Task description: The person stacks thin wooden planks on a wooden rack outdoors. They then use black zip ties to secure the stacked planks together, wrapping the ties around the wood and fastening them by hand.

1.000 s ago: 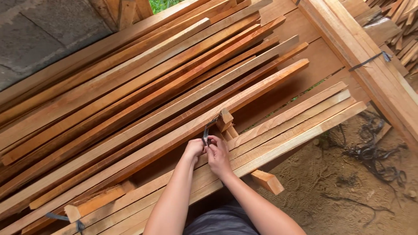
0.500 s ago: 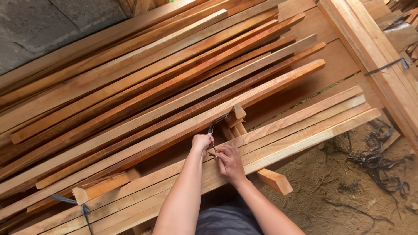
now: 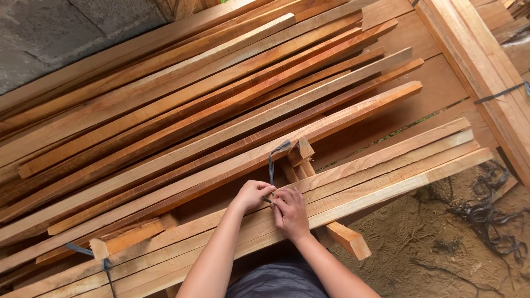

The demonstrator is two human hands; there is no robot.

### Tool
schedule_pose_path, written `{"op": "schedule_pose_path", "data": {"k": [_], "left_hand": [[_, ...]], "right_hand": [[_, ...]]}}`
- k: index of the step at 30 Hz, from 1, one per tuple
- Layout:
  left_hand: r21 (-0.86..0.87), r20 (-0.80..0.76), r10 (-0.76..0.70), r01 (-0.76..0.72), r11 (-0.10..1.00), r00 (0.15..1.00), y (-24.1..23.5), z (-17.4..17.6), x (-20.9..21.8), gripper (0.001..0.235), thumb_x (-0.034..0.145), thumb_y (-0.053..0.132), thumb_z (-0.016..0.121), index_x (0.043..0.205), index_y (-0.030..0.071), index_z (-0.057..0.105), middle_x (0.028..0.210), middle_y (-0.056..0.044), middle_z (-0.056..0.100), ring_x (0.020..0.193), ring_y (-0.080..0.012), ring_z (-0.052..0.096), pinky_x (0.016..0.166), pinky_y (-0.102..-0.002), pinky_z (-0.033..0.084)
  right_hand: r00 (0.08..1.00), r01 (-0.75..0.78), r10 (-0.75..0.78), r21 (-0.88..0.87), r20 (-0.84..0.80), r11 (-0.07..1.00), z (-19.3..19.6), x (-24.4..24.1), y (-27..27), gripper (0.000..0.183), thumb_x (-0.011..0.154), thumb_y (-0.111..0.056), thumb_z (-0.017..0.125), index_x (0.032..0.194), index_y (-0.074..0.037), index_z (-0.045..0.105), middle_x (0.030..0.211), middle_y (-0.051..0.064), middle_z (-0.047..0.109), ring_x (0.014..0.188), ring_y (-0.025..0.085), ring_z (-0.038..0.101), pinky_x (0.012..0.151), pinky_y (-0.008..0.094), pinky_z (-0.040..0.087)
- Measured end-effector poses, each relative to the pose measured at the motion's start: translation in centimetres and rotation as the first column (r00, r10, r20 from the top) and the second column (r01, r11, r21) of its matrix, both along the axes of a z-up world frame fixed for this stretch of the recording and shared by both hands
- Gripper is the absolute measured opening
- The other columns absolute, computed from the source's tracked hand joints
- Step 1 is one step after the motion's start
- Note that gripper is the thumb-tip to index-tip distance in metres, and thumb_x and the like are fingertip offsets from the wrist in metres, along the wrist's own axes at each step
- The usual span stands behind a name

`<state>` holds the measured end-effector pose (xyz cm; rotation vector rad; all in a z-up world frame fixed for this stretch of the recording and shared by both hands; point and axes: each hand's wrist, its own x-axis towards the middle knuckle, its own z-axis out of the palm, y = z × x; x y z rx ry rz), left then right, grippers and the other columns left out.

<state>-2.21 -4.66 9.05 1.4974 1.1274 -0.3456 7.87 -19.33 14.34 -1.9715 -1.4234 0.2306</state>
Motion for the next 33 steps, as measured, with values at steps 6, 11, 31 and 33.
{"op": "schedule_pose_path", "data": {"k": [6, 11, 31, 33], "left_hand": [[0.152, 0.052, 0.025, -0.033, 0.988, 0.998, -1.1, 0.2, 1.0, 0.025, 0.098, 0.045, 0.062, 0.104, 0.026, 0.077, 0.092, -0.004, 0.078, 0.097, -0.0259, 0.074, 0.081, -0.038, 0.058], [-0.05, 0.1, 0.293, -0.289, 0.956, 0.951, -0.3, 0.7, 3.1, 0.025, 0.101, 0.027, 0.056, 0.092, 0.012, 0.074, 0.072, -0.001, 0.07, 0.073, -0.0159, 0.065, 0.068, -0.03, 0.053], [0.125, -0.361, 0.475, -0.463, 0.878, 0.803, -0.1, -13.6, 4.2, 0.017, 0.086, 0.045, 0.065, 0.078, 0.039, 0.08, 0.051, 0.017, 0.066, 0.063, -0.0081, 0.072, 0.063, -0.022, 0.048], [0.121, -0.354, 0.493, -0.484, 0.867, 0.795, -0.2, -11.0, 4.5, 0.018, 0.088, 0.042, 0.065, 0.084, 0.037, 0.081, 0.053, 0.016, 0.067, 0.065, -0.008, 0.073, 0.066, -0.02, 0.049]], "right_hand": [[0.997, -0.013, 0.014, -0.019, 0.072, 1.0, -1.3, -0.2, -0.3, 0.004, 0.091, -0.03, 0.069, 0.092, -0.027, 0.072, 0.109, -0.008, 0.065, 0.119, 0.017, 0.059, 0.113, 0.048, 0.037], [1.0, -0.007, 0.008, -0.018, 0.025, 1.0, 0.8, -0.4, -0.1, 0.008, 0.089, -0.025, 0.069, 0.094, -0.02, 0.073, 0.126, -0.006, 0.063, 0.123, 0.02, 0.056, 0.115, 0.049, 0.035], [0.966, -0.257, 0.257, -0.033, 0.0, 0.966, -0.9, 2.4, -0.4, 0.009, 0.093, -0.026, 0.064, 0.086, -0.026, 0.07, 0.104, -0.011, 0.066, 0.123, 0.021, 0.055, 0.108, 0.045, 0.037], [0.962, -0.274, 0.274, 0.003, 0.002, 0.962, -0.8, 2.8, -0.2, 0.008, 0.092, -0.024, 0.066, 0.086, -0.024, 0.071, 0.103, -0.008, 0.067, 0.121, 0.022, 0.058, 0.107, 0.045, 0.04]]}}
